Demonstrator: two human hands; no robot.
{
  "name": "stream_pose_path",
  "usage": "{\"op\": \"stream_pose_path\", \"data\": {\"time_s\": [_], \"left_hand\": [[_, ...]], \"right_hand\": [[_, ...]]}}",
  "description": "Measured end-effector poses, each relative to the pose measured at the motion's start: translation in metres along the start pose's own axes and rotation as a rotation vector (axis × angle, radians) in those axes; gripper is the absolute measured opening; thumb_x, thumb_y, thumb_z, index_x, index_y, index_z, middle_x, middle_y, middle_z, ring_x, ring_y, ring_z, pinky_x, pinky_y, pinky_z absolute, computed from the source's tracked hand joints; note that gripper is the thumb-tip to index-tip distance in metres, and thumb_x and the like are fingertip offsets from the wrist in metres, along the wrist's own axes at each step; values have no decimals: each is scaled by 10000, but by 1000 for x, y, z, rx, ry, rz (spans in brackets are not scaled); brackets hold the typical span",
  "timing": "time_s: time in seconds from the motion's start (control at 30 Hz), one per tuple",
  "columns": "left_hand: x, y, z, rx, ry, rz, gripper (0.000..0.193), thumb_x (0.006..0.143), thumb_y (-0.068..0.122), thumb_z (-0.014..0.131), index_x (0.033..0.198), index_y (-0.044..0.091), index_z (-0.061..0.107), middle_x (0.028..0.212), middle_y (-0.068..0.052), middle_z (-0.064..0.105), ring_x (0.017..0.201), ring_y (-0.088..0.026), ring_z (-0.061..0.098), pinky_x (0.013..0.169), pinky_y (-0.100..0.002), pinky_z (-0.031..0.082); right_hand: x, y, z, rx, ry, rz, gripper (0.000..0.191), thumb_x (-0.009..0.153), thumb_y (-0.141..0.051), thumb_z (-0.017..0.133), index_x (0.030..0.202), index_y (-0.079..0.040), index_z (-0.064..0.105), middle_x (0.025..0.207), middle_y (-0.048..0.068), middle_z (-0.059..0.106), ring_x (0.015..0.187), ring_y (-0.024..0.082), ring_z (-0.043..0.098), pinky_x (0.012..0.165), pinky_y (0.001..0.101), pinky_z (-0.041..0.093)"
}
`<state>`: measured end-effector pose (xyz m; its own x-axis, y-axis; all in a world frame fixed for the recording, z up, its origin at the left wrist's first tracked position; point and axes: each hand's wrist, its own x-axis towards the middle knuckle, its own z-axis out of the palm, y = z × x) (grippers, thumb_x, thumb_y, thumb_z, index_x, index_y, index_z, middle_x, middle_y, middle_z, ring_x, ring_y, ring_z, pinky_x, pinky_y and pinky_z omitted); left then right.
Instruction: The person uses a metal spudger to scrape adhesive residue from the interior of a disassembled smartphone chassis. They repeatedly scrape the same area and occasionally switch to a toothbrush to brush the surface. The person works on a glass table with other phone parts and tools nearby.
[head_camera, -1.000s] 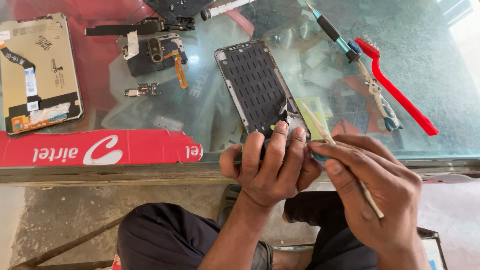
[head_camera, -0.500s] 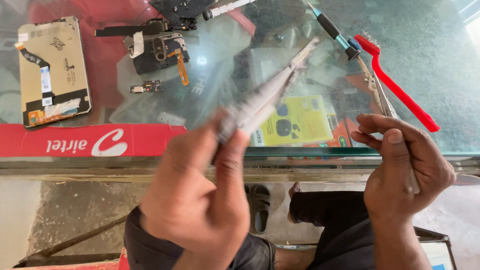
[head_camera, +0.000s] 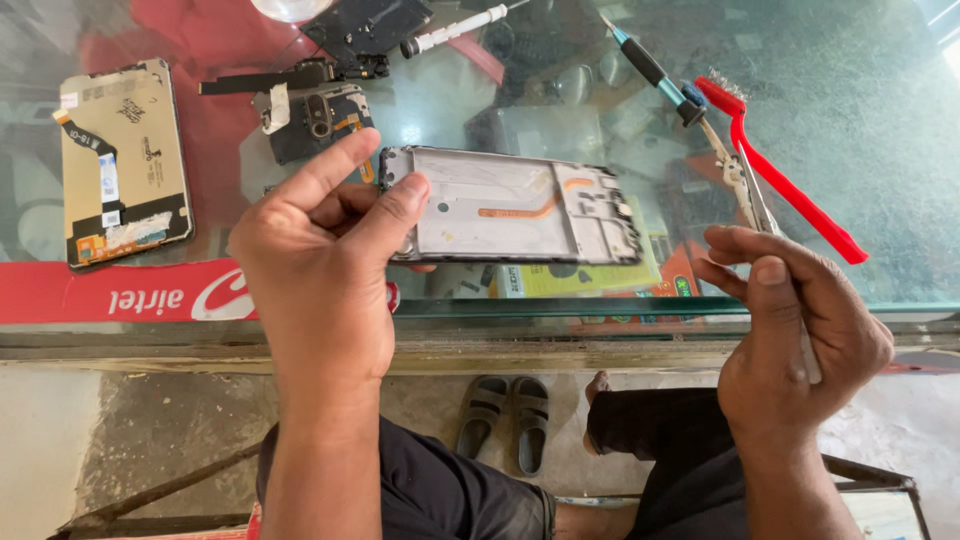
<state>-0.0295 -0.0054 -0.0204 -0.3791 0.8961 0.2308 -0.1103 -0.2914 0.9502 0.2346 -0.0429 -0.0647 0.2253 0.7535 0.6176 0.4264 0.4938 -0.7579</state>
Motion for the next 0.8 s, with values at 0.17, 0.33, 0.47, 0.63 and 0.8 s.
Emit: {"op": "stream_pose_path", "data": {"time_s": [0.17, 0.33, 0.47, 0.63, 0.8], "left_hand": [[-3, 10, -17, -436, 187, 63, 321, 945, -122, 755, 1248, -144, 652, 1037, -169, 753, 887, -160, 737, 869, -286, 620], [-26, 20, -36, -366, 269, 211, 249, 1052, -154, 717, 1287, -149, 637, 1146, -209, 721, 1000, -193, 727, 976, -307, 616], [-44, 33, -41, -276, 210, 283, 213, 1099, -118, 648, 1307, -105, 601, 1243, -222, 695, 1138, -241, 723, 1110, -398, 589], [-59, 36, -70, -167, 158, 414, 153, 1091, -44, 614, 1239, -83, 615, 1202, -212, 694, 1130, -275, 727, 1073, -432, 564], [-41, 7, -97, 273, 199, 712, 146, 1045, -7, 602, 1167, -73, 646, 1131, -205, 714, 1082, -302, 745, 1020, -450, 594]], "right_hand": [[1, -7, -6, -190, -123, 60, 249, 1115, -87, 560, 1278, 72, 660, 1185, 197, 732, 1116, 259, 733, 977, 384, 619], [16, -39, 28, -734, -427, -136, 435, 1030, -174, 602, 1396, 60, 578, 1308, 281, 663, 1374, 422, 531, 1133, 513, 403], [26, -84, 70, -468, -636, -256, 547, 1040, -259, 557, 1483, 49, 469, 1361, 274, 629, 1404, 418, 494, 1222, 537, 313], [54, -120, 70, -76, -853, 18, 523, 1063, -264, 498, 1526, -22, 468, 1490, 229, 570, 1455, 369, 416, 1197, 515, 275], [49, -88, 91, -667, -597, -258, 594, 1073, -282, 546, 1522, 76, 394, 1368, 276, 593, 1440, 392, 421, 1224, 562, 267]]}}
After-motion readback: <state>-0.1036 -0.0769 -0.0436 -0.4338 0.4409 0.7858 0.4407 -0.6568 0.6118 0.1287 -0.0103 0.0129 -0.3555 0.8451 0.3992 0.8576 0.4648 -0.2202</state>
